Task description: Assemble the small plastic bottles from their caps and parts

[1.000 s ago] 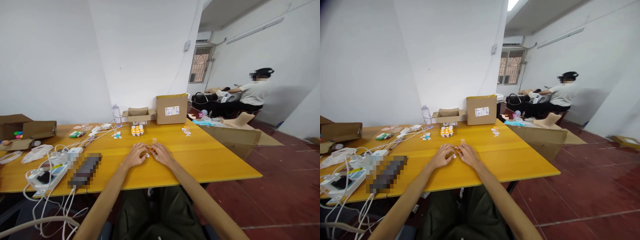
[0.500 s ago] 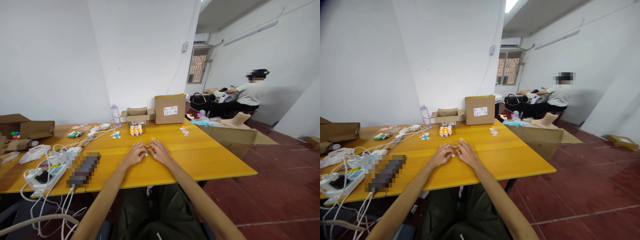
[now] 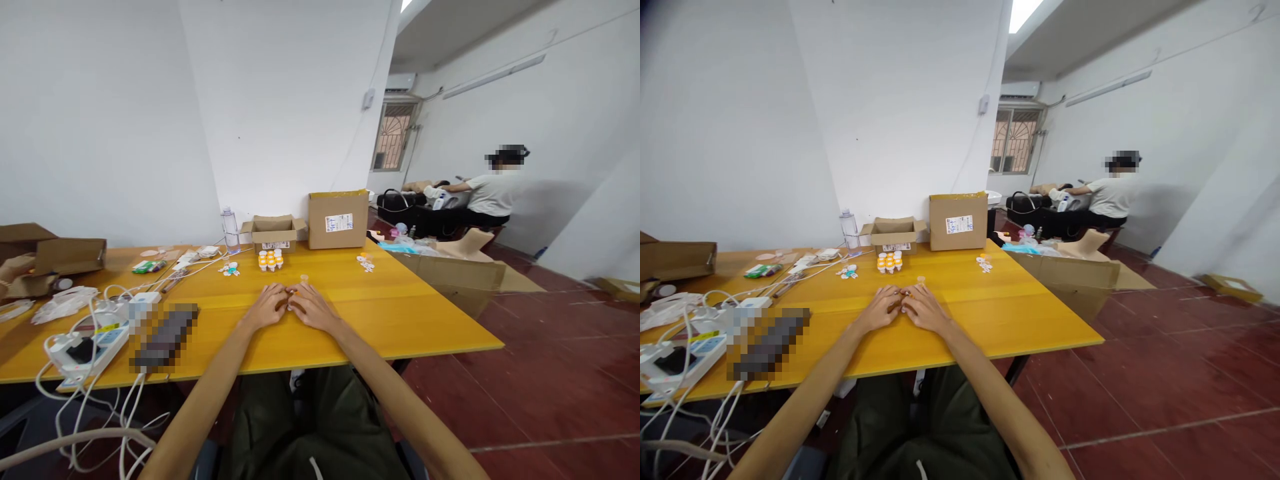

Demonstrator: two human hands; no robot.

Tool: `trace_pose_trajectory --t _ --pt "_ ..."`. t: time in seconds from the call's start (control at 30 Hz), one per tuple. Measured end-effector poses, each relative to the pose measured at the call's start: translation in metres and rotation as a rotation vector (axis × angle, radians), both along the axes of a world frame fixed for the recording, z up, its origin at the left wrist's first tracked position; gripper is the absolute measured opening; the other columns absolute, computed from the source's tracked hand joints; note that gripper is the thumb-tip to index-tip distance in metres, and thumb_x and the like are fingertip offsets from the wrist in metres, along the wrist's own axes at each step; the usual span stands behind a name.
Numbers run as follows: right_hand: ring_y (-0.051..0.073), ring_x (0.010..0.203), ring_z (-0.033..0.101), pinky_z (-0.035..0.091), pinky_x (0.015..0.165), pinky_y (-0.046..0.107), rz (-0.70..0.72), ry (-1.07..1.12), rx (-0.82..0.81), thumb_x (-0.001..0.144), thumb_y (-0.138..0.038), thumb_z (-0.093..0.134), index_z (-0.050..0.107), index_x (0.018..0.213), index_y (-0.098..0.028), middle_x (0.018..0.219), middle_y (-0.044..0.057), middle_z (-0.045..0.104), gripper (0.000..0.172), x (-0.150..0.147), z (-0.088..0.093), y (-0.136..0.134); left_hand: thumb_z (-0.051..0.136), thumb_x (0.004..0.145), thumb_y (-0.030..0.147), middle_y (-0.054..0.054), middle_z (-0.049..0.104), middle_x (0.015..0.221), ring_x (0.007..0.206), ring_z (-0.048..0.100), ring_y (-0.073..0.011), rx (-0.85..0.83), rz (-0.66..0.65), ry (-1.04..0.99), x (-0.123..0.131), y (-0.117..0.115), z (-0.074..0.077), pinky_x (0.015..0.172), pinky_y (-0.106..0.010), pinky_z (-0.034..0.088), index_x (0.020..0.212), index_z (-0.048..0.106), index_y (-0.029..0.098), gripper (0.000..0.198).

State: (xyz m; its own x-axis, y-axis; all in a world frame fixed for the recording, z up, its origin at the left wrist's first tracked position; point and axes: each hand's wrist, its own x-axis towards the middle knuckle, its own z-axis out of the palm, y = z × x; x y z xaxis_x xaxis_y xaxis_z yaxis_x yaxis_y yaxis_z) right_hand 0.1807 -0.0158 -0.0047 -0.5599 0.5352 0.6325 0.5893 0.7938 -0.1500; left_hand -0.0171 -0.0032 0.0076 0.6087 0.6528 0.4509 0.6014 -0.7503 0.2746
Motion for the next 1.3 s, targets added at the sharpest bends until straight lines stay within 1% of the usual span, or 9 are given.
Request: trace_pose_trajectory --t 0.27,0.43,0.5,0.6,0.73,0.9,1.07,1.2,1.3 --pt "0.023 0.109 0.055 0.046 0.095 0.042 0.027 -0.004 0.002 0.093 -0.019 0.054 0.066 0.088 -0.024 0.119 0.008 0.063 0.014 0.0 0.001 0.002 0.054 0.087 0.017 -0.005 0.065 0.107 0.105 0.054 -0.0242 0.016 0.006 -0.009 0.0 -0.003 0.006 0.095 -0.039 0.041 0.089 0.07 0.026 0.018" --pt "0.022 0.106 0.056 0.046 0.094 0.041 0.014 0.02 0.005 0.095 -0.019 0.052 0.065 0.088 -0.024 0.115 0.007 0.064 0.016 -0.002 0.001 0.001 0.053 0.091 0.018 -0.006 0.066 0.106 0.104 0.055 -0.0231 -0.001 0.004 -0.02 -0.001 0.0 0.005 0.093 -0.038 0.042 0.087 0.068 0.025 0.017" --pt "0.022 0.105 0.057 0.047 0.092 0.039 -0.029 0.054 0.016 0.095 -0.019 0.05 0.064 0.091 -0.024 0.113 0.008 0.064 0.016 -0.002 0.0 0.002 0.053 0.092 0.019 -0.006 0.066 0.108 0.105 0.055 -0.023 -0.01 0.001 -0.029 -0.001 0.001 0.004 0.094 -0.038 0.041 0.086 0.068 0.024 0.016" --pt "0.022 0.101 0.058 0.047 0.088 0.037 -0.161 0.102 0.018 0.095 -0.016 0.047 0.064 0.094 -0.023 0.109 0.008 0.065 0.018 -0.002 -0.002 0.006 0.054 0.092 0.019 -0.006 0.067 0.109 0.107 0.056 -0.023 -0.026 0.0 -0.033 -0.002 0.003 0.003 0.095 -0.039 0.04 0.084 0.066 0.023 0.015" --pt "0.023 0.095 0.059 0.048 0.084 0.036 -0.334 0.076 -0.019 0.092 -0.014 0.049 0.065 0.09 -0.022 0.102 0.009 0.066 0.018 0.0 -0.008 0.013 0.052 0.093 0.02 -0.005 0.067 0.11 0.106 0.056 -0.0221 -0.037 0.011 -0.034 -0.002 0.004 0.003 0.095 -0.038 0.04 0.084 0.064 0.023 0.015" --pt "0.022 0.093 0.06 0.049 0.084 0.034 -0.401 0.012 -0.064 0.094 -0.015 0.048 0.068 0.09 -0.022 0.099 0.009 0.067 0.021 0.0 -0.011 0.016 0.052 0.094 0.021 -0.004 0.067 0.108 0.104 0.057 -0.0218 -0.033 0.029 -0.041 -0.001 0.003 0.003 0.095 -0.038 0.041 0.087 0.063 0.024 0.013" --pt "0.021 0.094 0.062 0.049 0.086 0.032 -0.457 0.026 -0.126 0.095 -0.014 0.046 0.069 0.093 -0.022 0.101 0.008 0.069 0.024 -0.002 -0.004 0.012 0.053 0.092 0.019 -0.004 0.067 0.107 0.104 0.058 -0.0219 -0.015 0.052 -0.053 -0.002 0.002 0.003 0.094 -0.038 0.042 0.089 0.064 0.025 0.012" --pt "0.02 0.096 0.063 0.049 0.083 0.03 -0.54 0.08 -0.181 0.093 -0.017 0.052 0.068 0.095 -0.023 0.101 0.007 0.069 0.017 0.0 0.004 0.006 0.056 0.091 0.022 -0.004 0.067 0.11 0.107 0.058 -0.0224 -0.002 0.058 -0.033 -0.003 0.002 0.002 0.095 -0.039 0.042 0.09 0.066 0.025 0.011" --pt "0.02 0.094 0.064 0.048 0.077 0.029 -0.58 0.061 -0.24 0.091 -0.023 0.058 0.067 0.089 -0.023 0.098 0.006 0.069 0.008 0.005 0.007 0.0 0.057 0.091 0.023 -0.005 0.066 0.112 0.108 0.057 -0.0228 -0.001 0.061 -0.023 -0.003 0.004 0.0 0.095 -0.039 0.043 0.089 0.068 0.025 0.011"
